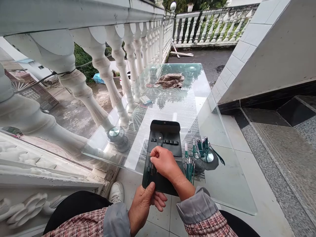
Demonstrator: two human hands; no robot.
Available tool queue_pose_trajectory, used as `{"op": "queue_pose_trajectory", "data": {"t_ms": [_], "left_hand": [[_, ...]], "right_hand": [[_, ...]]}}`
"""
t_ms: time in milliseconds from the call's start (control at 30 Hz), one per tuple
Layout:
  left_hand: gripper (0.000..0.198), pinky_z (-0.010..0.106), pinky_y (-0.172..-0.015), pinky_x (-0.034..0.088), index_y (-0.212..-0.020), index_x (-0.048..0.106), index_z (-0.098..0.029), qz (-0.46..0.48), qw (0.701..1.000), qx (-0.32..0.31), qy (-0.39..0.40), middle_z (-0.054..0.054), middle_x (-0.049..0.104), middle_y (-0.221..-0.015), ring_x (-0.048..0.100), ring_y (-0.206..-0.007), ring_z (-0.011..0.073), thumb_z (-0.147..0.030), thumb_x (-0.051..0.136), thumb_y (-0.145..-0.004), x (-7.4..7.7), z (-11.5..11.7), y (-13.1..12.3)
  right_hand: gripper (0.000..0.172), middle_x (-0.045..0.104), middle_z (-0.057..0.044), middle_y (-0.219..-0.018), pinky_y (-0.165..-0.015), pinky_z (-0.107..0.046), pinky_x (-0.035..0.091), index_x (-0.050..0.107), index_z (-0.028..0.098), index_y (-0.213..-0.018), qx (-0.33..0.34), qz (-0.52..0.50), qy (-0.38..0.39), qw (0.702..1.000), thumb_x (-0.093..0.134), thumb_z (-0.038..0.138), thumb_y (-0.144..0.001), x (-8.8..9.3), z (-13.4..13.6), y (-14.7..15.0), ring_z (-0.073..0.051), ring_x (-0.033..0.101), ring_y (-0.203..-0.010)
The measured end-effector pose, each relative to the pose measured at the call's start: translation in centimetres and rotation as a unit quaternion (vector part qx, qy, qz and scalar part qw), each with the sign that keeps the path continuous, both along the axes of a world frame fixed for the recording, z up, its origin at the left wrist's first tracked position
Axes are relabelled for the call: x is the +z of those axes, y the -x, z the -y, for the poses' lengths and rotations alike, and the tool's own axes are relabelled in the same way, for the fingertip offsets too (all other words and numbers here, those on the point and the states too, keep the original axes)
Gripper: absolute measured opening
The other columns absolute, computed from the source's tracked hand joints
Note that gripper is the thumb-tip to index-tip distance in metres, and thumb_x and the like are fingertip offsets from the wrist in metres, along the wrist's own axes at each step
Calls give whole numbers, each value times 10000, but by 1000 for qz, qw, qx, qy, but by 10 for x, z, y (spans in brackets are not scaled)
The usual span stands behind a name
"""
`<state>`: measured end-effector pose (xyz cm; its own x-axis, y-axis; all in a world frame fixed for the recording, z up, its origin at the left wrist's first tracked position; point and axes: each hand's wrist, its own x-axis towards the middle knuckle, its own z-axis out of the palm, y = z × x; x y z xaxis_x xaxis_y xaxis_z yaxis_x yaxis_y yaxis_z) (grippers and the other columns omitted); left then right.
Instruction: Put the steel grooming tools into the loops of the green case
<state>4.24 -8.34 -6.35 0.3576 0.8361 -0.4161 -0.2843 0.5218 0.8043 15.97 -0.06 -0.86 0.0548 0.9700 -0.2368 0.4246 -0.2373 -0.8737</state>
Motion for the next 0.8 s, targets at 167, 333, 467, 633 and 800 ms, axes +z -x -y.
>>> {"op": "queue_pose_trajectory", "data": {"t_ms": [167, 333, 467, 633, 800], "left_hand": [[595, 265, -473, 491, -724, 645, -52, 3, 1000, -1, -3, 140, 665, -661, 600, -502, 167, -645, 598, -707, 0, 0, 1], [593, 277, -492, 488, -682, 653, -59, -15, 1000, -11, -9, 141, 671, -670, 602, -504, 173, -649, 595, -701, 0, 1, 2], [604, 277, -488, 477, -658, 657, -65, -20, 1000, -19, -6, 137, 668, -654, 600, -497, 174, -663, 584, -700, 1, 4, 3], [573, 284, -490, 473, -676, 666, -77, -20, 1000, -10, -3, 123, 663, -640, 591, -495, 174, -641, 576, -726, 0, 6, 3], [575, 275, -510, 465, -626, 679, -91, -40, 999, -12, 5, 126, 662, -651, 563, -496, 151, -631, 538, -765, 9, 0, 5]], "right_hand": [[59, 509, 44, -535, -390, -198, 341, 507, 201, -645, -10, 13, -8, 1000, 505, 159, -604, -5, -5, 2, -96, 460, -465], [75, 551, 38, -571, -546, -222, 382, 533, 197, -620, -23, 43, -50, 998, 516, 137, -577, -2, -10, -2, -100, 493, -553], [68, 581, 24, -608, -601, -252, 383, 553, 206, -647, -57, 80, -77, 992, 497, 178, -620, 4, -10, -5, -123, 519, -597], [80, 607, 7, -661, -634, -266, 408, 568, 203, -690, -106, 45, -139, 983, 519, 264, -673, 11, -9, -8, -132, 540, -624], [197, 616, -22, -702, -601, -275, 426, 588, 182, -772, -199, -7, -170, 965, 573, 347, -664, 22, -6, -40, -136, 532, -612]]}}
